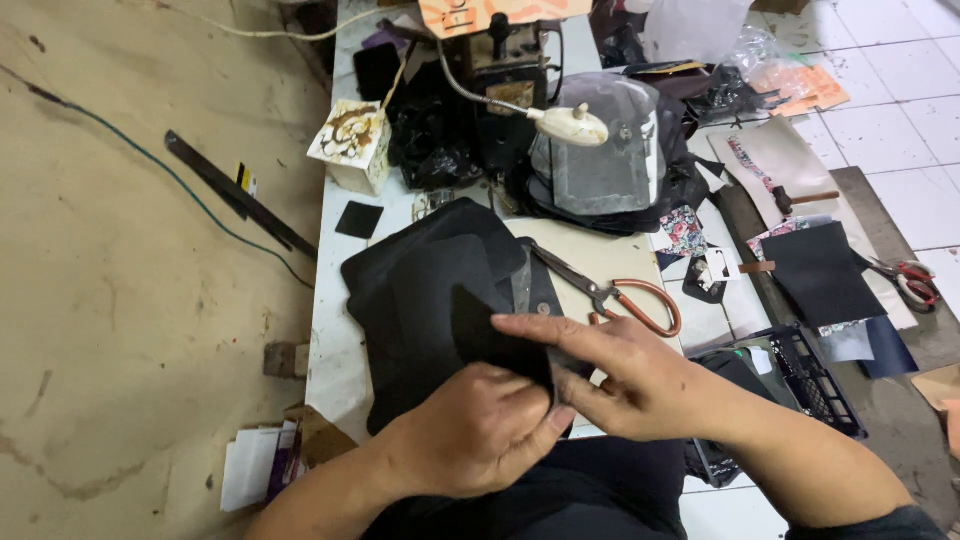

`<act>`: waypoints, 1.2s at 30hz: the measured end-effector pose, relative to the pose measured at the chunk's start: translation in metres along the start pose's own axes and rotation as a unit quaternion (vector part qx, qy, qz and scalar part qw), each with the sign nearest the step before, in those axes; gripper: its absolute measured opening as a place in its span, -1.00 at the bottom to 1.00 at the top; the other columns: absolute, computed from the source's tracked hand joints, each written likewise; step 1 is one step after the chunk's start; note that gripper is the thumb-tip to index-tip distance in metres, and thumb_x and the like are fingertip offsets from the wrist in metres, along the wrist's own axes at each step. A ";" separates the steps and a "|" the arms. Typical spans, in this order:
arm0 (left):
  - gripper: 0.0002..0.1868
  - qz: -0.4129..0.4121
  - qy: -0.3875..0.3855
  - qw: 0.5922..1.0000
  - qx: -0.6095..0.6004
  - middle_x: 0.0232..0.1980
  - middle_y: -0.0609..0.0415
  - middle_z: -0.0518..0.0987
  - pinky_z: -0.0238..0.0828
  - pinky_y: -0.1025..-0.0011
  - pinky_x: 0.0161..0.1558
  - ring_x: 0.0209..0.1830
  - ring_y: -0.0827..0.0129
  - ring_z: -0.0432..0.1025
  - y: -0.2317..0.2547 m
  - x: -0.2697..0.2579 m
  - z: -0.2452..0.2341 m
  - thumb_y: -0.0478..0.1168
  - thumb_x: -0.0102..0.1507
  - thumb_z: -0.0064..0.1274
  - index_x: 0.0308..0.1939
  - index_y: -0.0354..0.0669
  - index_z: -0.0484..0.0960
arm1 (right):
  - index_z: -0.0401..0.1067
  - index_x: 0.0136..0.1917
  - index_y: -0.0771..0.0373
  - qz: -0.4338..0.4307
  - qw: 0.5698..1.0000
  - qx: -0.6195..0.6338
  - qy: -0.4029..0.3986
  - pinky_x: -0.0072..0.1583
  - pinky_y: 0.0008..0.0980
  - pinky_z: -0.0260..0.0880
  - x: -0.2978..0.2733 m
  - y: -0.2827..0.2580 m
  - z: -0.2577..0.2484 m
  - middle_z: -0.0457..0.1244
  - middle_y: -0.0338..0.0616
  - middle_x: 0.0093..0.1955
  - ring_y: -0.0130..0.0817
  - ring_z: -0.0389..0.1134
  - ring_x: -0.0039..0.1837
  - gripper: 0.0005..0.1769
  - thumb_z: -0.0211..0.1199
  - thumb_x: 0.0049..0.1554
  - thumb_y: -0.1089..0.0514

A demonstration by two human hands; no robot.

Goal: The person handles black leather pieces and a green plastic template at a workbench. They fold and align the edges of the leather, then place the template inside a leather pouch to check fit. The person continues to fold and align the edges of the leather pieces by hand.

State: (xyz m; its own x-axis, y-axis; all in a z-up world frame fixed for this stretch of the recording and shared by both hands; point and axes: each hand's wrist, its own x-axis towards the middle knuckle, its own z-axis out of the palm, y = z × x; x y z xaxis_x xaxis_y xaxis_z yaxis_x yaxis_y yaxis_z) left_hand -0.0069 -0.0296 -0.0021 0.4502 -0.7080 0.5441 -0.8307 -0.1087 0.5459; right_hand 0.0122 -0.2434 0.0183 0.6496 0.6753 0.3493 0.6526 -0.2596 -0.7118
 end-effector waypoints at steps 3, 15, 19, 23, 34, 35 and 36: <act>-0.69 0.020 -0.011 1.000 -0.010 -0.49 -0.13 0.37 0.20 0.09 -0.42 -0.52 -0.02 0.32 0.003 -0.002 -0.003 -0.33 0.42 -0.06 -0.42 -0.29 0.32 | 0.22 0.48 0.24 -0.055 0.998 -0.013 0.024 -0.22 -0.46 0.39 -0.003 0.003 0.005 0.29 -0.12 0.48 -0.33 0.44 -0.29 -0.52 0.05 0.29 0.24; -0.64 -0.091 0.077 0.982 0.146 -0.58 0.02 0.32 0.17 0.10 -0.50 -0.59 0.05 0.34 -0.004 -0.012 -0.008 -0.16 0.37 -0.02 -0.50 -0.13 0.29 | 0.15 -0.19 0.21 -0.017 0.979 -0.202 0.021 -0.37 -0.14 0.12 0.015 0.016 0.023 0.12 -0.14 -0.38 -0.10 0.22 -0.40 -0.82 0.09 0.22 0.24; -0.56 -0.266 0.101 0.938 0.198 -0.47 -0.06 0.56 0.36 0.07 -0.48 -0.48 -0.05 0.52 0.006 -0.012 -0.014 0.14 0.27 0.11 -0.42 -0.13 0.42 | 0.17 -0.17 0.21 -0.076 0.969 -0.232 0.025 -0.38 -0.16 0.12 0.020 0.016 0.032 0.13 -0.16 -0.35 -0.12 0.22 -0.36 -0.85 0.14 0.10 0.22; -0.59 -0.171 0.082 0.975 0.112 -0.57 -0.07 0.38 0.14 0.05 -0.54 -0.60 -0.03 0.36 -0.011 -0.021 -0.011 -0.18 0.44 -0.06 -0.51 -0.21 0.33 | 0.12 -0.23 0.20 -0.057 0.970 -0.236 0.010 -0.39 -0.13 0.07 0.025 0.015 0.027 0.12 -0.13 -0.40 -0.08 0.19 -0.41 -0.78 0.13 0.17 0.27; -0.60 -0.109 0.024 0.992 0.066 -0.56 -0.01 0.34 0.18 0.12 -0.52 -0.60 0.05 0.31 -0.018 -0.040 0.001 -0.26 0.43 0.01 -0.49 -0.18 0.29 | 0.26 -0.38 0.16 0.020 0.997 -0.058 -0.048 -0.32 -0.32 0.16 0.040 0.042 0.000 0.25 -0.21 -0.45 -0.33 0.20 -0.42 -0.85 0.00 -0.23 0.38; -0.60 -0.111 0.024 0.991 0.067 -0.56 -0.01 0.34 0.18 0.12 -0.52 -0.60 0.05 0.31 -0.021 -0.045 -0.004 -0.26 0.43 0.01 -0.49 -0.18 0.29 | 0.26 -0.38 0.16 0.019 0.997 -0.056 -0.048 -0.32 -0.32 0.16 0.043 0.040 -0.009 0.25 -0.21 -0.45 -0.33 0.20 -0.42 -0.85 0.00 -0.23 0.38; -0.59 -0.134 0.027 0.988 0.066 -0.57 0.00 0.31 0.12 0.11 -0.53 -0.64 0.07 0.29 -0.022 -0.052 -0.006 -0.26 0.43 0.01 -0.51 -0.17 0.26 | 0.44 -0.21 0.18 0.050 0.997 -0.029 -0.041 -0.23 -0.42 0.31 0.044 0.039 -0.017 0.37 -0.27 -0.33 -0.49 0.34 -0.26 -0.65 -0.03 -0.19 0.45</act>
State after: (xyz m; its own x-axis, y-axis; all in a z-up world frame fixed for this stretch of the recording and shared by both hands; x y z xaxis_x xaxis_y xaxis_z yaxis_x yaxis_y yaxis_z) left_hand -0.0096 0.0143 -0.0386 0.6733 -0.6041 0.4262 -0.7135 -0.3798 0.5889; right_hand 0.0728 -0.2357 0.0158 0.6804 0.6974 0.2252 0.6090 -0.3671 -0.7031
